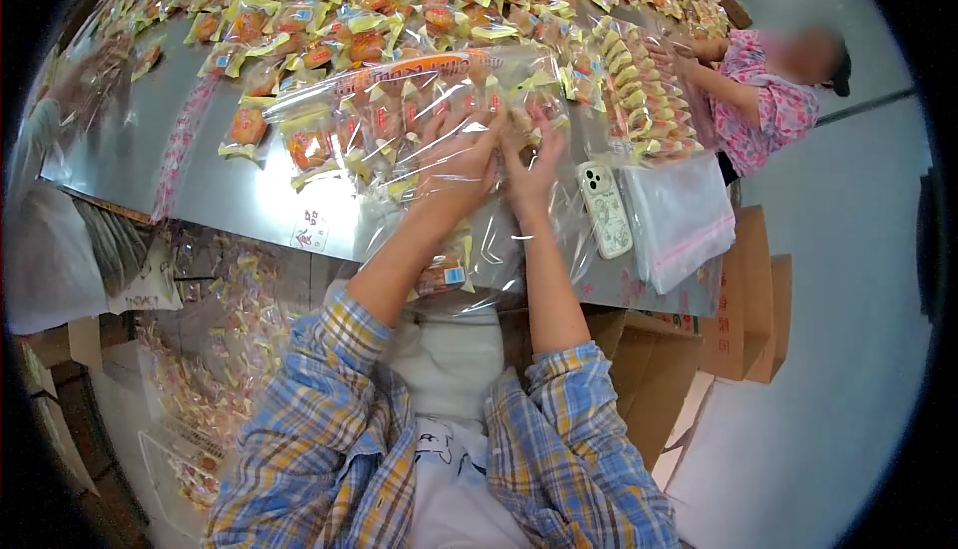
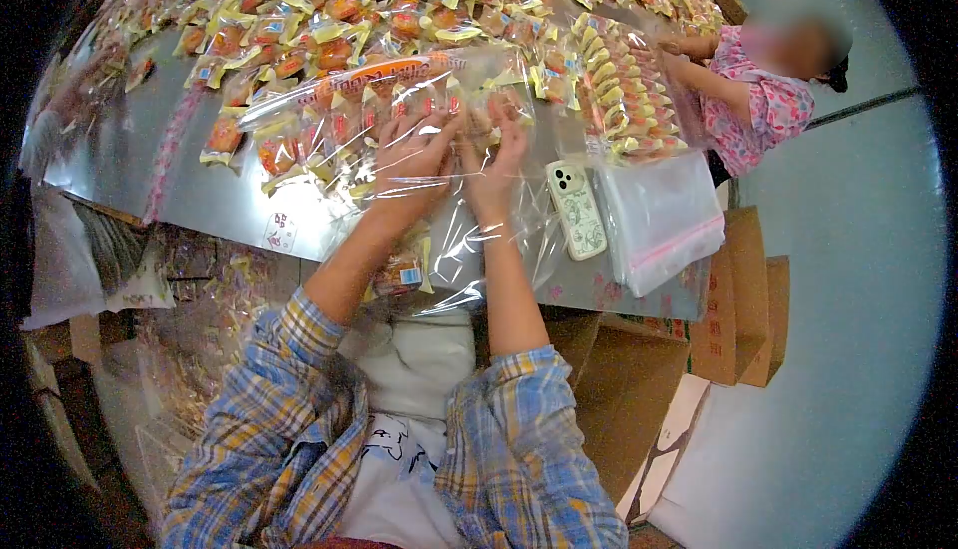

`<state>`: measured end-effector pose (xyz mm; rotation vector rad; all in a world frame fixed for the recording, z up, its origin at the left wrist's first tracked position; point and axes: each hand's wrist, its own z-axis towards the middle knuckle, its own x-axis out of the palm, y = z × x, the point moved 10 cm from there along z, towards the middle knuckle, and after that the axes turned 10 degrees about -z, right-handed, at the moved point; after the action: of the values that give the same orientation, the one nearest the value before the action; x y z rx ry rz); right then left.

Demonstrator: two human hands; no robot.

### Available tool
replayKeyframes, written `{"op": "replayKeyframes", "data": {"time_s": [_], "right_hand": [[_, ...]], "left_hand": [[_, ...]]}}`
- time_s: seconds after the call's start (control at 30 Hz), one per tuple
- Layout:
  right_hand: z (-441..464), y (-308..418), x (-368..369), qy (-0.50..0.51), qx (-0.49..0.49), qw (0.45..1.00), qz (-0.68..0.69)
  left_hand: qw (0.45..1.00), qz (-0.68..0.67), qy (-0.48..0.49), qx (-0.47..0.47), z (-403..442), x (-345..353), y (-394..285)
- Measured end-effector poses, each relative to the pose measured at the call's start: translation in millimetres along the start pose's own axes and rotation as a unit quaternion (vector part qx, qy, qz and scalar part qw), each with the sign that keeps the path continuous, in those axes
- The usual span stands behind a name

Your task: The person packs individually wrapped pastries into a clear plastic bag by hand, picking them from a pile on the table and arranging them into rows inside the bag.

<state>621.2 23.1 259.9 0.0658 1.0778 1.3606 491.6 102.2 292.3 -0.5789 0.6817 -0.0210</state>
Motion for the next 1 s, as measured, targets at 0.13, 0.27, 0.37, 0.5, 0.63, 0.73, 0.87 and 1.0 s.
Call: {"op": "replayKeyframes", "data": {"time_s": [0.13,0.27,0.37,0.5,0.63,0.73,0.87,1.0], "right_hand": [[-5.8,-25.1,12.0,-0.026,0.057,0.994,0.085],[-9.7,-54.6,21.6,-0.036,0.114,0.985,0.126],[-8.6,-39.3,12.5,-0.05,0.106,0.989,0.093],[-8.7,-35.9,11.2,-0.043,0.159,0.978,0.129],[-12.0,-50.7,21.5,0.013,0.164,0.978,0.128],[-9.2,-55.0,32.7,0.061,0.132,0.986,0.077],[-20.8,-41.5,29.4,0.158,0.049,0.985,-0.048],[-61.1,17.0,-25.0,0.156,-0.054,0.983,-0.075]], "left_hand": [[0.999,-0.028,-0.018,-0.018,-0.5,-1.1,4.7],[0.999,-0.038,-0.034,-0.011,0.0,-4.1,3.4],[0.998,-0.04,-0.045,-0.018,-1.5,-3.6,8.2],[0.999,-0.011,-0.044,-0.015,-3.8,-1.9,8.2],[1.0,-0.014,-0.01,-0.026,-1.5,-3.6,2.8],[0.999,-0.012,-0.007,-0.033,-0.6,-2.1,6.5],[0.999,-0.001,-0.012,-0.04,-2.3,-4.3,6.2],[0.999,-0.027,-0.015,-0.043,-5.2,-1.5,10.3]]}}
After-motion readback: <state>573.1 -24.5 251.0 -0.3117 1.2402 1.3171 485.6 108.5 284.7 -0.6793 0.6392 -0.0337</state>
